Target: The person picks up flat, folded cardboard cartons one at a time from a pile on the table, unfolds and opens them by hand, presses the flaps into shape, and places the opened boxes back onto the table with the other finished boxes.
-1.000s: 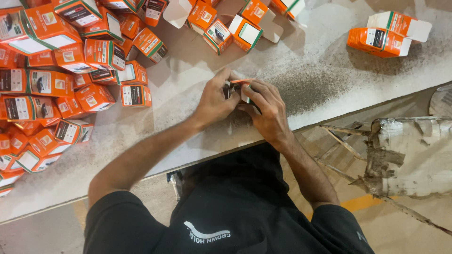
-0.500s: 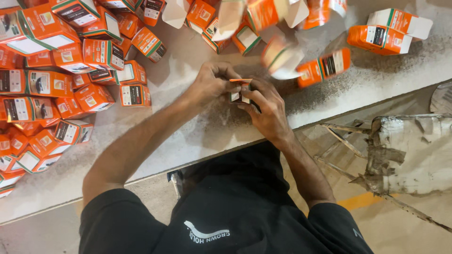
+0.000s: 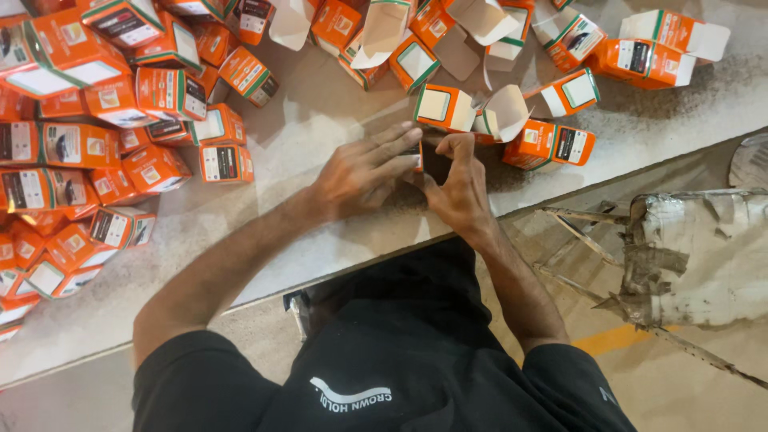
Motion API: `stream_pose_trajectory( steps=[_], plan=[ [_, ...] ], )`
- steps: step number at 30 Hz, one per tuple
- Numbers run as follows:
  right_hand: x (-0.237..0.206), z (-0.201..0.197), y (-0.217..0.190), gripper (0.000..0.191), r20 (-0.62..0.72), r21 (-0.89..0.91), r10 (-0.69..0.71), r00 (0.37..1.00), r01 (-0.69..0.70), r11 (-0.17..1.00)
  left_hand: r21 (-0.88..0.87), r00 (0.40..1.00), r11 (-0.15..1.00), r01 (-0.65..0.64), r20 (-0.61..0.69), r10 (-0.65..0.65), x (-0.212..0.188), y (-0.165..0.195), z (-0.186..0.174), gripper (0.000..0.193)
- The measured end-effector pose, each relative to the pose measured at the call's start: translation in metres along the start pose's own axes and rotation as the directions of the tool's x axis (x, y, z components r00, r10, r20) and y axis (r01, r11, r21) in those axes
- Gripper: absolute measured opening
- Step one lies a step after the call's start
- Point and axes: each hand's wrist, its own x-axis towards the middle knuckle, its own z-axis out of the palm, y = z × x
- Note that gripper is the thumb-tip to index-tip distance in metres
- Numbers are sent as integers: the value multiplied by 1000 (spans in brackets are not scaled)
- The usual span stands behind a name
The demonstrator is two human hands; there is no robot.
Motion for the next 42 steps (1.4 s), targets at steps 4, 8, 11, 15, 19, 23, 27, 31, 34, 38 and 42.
stream_pose_trajectory(
  steps=[4, 8, 11, 15, 19, 23, 27, 31, 34, 38, 42],
  plan=[
    [2, -3, -7, 60, -5, 28, -90, 996, 90, 996, -86, 998, 996, 27, -52, -32, -3, -5, 2, 29],
    [6, -4, -9, 59, 16, 44, -90, 996, 89, 995, -10, 998, 998, -62, -12, 62, -3, -8, -1, 32],
    [10, -3, -9, 60, 28, 33, -98, 995, 97, 995, 13, 999, 999, -45, -5, 45, -1, -7, -3, 39],
    [13, -3, -10, 60, 41, 10, -111, 993, 111, 994, -201, 997, 977, 75, -15, -80, 3, -2, -7, 40],
    [12, -3, -11, 60, 34, 24, -148, 988, 147, 989, -301, 988, 943, 141, -23, -155, 6, 2, -14, 40],
    [12, -3, -10, 59, 34, -1, -138, 990, 138, 990, -183, 1000, 983, 24, 14, -22, 6, 3, -16, 45],
    [10, -1, -11, 57, 34, -10, -110, 993, 110, 994, -139, 994, 986, 92, -45, -99, 3, 4, -12, 28],
    [9, -1, -15, 58, 25, 18, -145, 989, 145, 989, -255, 986, 957, 138, -51, -156, 0, 7, -9, 21],
    [9, -2, -16, 58, 37, 27, -137, 990, 136, 990, -159, 987, 977, 145, -49, -155, -1, 8, -7, 20],
    [7, -2, -13, 58, 31, 2, -154, 988, 154, 988, -6, 999, 999, 47, -3, -47, -3, 9, -7, 11],
    [5, 0, -10, 59, 28, -11, -165, 986, 165, 986, 105, 997, 993, -49, 63, 43, -4, 10, -11, 9]
  ],
)
